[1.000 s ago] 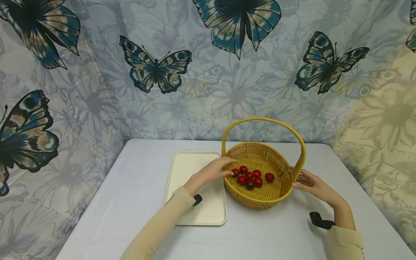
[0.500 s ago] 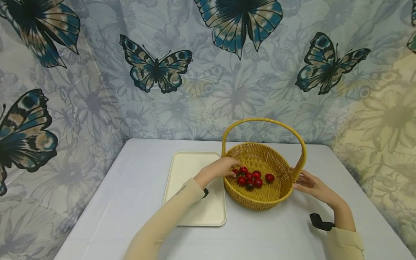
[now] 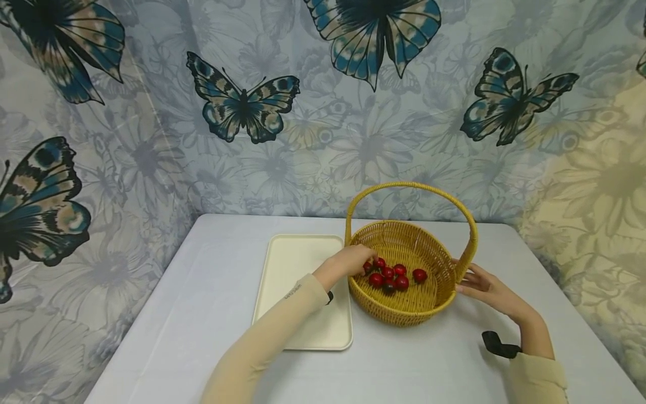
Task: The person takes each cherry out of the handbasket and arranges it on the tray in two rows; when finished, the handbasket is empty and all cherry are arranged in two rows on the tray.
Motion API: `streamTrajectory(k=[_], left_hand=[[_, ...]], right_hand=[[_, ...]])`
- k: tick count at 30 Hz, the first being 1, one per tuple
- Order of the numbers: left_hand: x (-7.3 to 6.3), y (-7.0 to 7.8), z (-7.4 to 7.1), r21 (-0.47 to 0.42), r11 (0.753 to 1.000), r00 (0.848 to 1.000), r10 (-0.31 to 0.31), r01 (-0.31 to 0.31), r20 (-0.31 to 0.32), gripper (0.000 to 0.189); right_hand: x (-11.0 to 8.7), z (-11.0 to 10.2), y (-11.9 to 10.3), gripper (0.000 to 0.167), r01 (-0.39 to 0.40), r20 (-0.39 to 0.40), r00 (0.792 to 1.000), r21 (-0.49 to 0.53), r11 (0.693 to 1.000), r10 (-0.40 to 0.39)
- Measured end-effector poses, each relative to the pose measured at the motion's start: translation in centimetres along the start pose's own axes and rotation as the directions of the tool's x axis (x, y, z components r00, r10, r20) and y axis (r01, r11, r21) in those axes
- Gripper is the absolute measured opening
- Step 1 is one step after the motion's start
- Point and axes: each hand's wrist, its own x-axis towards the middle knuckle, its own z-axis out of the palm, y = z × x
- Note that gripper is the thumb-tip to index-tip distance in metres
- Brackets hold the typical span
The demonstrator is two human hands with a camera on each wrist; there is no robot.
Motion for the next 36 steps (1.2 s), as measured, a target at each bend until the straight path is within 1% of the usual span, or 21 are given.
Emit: streamTrajectory(k=[3, 10, 17, 27, 31, 36], left_hand=[[0.1, 0.2, 0.1, -0.004, 1.000, 1.000, -0.016, 0.016, -0.001, 0.043], [0.1, 0.2, 0.6, 0.026, 0.999, 0.999, -0.039, 0.039, -0.016, 0.039], [0.3, 0.1, 1.0, 0.043, 0.998, 0.999, -0.044, 0.045, -0.032, 0.039], [0.7, -0.1, 1.3, 0.077, 0.996, 0.998, -0.037, 0.041, -0.050, 0.039], [0.7, -0.1, 1.3, 0.057, 0.998, 0.997, -0.024, 0.028, -0.070, 0.039], [0.3, -0.1, 1.3, 0.007, 1.000, 0.992, -0.002, 0.002, -0.125, 0.037]], right_hand=[[-0.1, 0.0, 0.1, 0.064, -0.001, 0.002, 1.000, -0.003, 1.000, 0.001], [0.0, 0.1, 0.1, 0.065, -0.002, 0.005, 1.000, 0.006, 1.000, 0.002], [0.0, 0.3, 0.0, 0.067, -0.002, 0.024, 1.000, 0.039, 0.999, 0.001], [0.0, 0.1, -0.1, 0.068, 0.003, 0.027, 1.000, 0.043, 0.999, -0.004], [-0.1, 0.1, -0.1, 0.067, 0.005, 0.021, 1.000, 0.035, 0.999, -0.006], [-0.2, 0.0, -0.1, 0.066, -0.001, 0.018, 1.000, 0.029, 1.000, 0.000]])
